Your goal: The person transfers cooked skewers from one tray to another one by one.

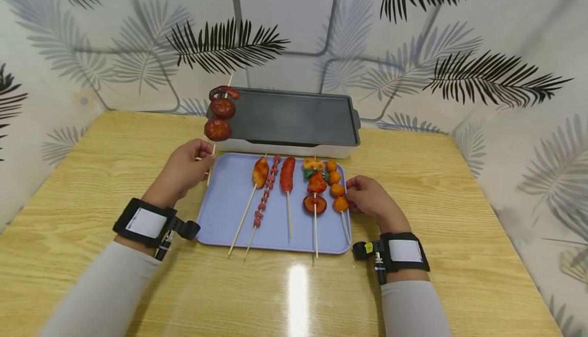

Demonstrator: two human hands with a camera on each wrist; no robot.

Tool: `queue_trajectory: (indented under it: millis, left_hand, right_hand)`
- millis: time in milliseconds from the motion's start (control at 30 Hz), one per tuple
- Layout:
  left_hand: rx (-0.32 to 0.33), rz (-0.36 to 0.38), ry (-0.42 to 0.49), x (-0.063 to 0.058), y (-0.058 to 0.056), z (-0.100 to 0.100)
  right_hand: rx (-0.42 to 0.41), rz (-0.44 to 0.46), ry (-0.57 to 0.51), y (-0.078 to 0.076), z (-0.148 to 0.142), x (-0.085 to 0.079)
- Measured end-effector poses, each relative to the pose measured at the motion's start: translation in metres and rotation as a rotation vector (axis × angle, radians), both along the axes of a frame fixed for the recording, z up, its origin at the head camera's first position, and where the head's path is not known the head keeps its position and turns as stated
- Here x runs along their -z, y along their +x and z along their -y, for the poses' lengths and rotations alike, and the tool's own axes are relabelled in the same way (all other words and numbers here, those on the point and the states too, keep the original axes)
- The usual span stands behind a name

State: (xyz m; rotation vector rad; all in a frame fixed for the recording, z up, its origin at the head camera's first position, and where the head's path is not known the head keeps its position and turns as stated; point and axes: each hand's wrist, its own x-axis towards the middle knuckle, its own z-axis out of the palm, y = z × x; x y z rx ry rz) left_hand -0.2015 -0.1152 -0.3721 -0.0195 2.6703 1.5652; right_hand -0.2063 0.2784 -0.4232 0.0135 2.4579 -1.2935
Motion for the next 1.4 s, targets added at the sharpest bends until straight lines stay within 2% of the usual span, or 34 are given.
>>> queue_trajectory:
  millis: [300,633,1033,1400]
  left_hand:
    - [0.094,0.043,-0.026,0.001,0.011,0.002]
    - [0.179,0.139,-0.055,0.004,0.023,0.003]
    - [0.223,0.195,-0.085,0.007,0.036,0.0]
    - [0.277,0.258,-0.121,0.008,0.045,0.008]
  right_hand:
    - [0.005,0.009,0.0,-0.001,0.001,-0.001]
    - [0.007,0.007,-0.003,-0.001,0.0,0.002]
    - [0.002,0.009,-0.008,0.0,0.0,0.0]
    - [-0.002,0.018,0.001,-0.001,0.001,-0.001]
